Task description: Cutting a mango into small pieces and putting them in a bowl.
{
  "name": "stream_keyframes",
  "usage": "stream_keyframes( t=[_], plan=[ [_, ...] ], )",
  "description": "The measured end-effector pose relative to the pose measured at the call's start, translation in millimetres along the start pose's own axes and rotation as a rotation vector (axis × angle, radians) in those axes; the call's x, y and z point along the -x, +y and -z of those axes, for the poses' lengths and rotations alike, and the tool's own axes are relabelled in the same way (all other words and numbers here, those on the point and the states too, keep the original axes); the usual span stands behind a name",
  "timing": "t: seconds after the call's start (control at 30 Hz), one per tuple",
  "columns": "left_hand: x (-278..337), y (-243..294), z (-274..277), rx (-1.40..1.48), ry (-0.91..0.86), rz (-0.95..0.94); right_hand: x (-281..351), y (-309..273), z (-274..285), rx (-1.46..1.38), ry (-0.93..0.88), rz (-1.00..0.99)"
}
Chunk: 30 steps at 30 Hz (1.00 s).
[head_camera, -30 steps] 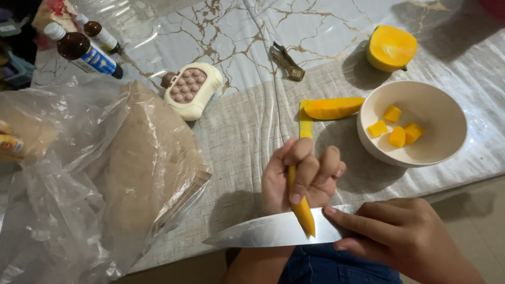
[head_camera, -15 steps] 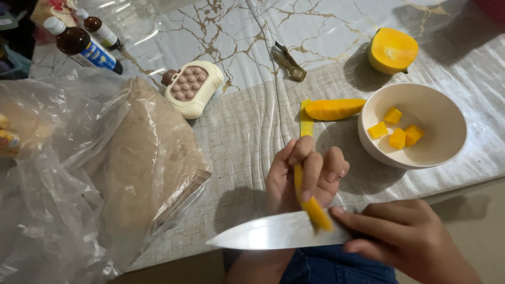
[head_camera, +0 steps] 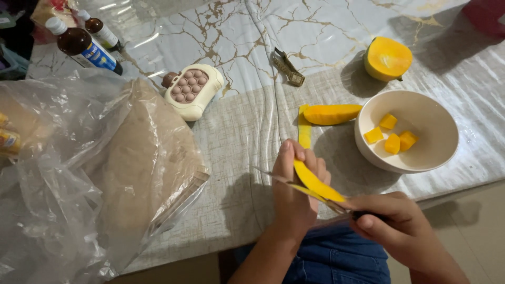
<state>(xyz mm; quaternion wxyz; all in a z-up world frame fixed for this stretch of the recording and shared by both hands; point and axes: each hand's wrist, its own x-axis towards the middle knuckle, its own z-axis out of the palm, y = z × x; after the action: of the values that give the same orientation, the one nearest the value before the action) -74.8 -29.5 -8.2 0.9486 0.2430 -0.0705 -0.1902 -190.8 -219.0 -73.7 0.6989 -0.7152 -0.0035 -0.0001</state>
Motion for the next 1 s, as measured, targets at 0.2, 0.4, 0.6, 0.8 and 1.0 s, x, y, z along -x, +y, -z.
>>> stream_keyframes(
  t=[0.2, 0.4, 0.6, 0.8, 1.0],
  plan=[
    [-3, 0, 12, -0.313, 0.079, -0.174, -16, -6, -13, 0.177, 0.005, 0.140],
    [-11, 2, 14, 0.004, 0.257, 0.089, -22, -52, -29, 0.393, -0.045, 0.205],
    [-8, 9, 6, -0.134, 0.296, 0.117, -23, -62, -30, 0.467, -0.043, 0.227],
    [-20, 25, 22, -0.523, 0.049, 0.146, -17, -72, -28, 0.583, -0.016, 0.357],
    [-35, 33, 7, -0.625, -0.015, 0.275, -19, -75, -33, 0.618, 0.025, 0.407]
  ],
)
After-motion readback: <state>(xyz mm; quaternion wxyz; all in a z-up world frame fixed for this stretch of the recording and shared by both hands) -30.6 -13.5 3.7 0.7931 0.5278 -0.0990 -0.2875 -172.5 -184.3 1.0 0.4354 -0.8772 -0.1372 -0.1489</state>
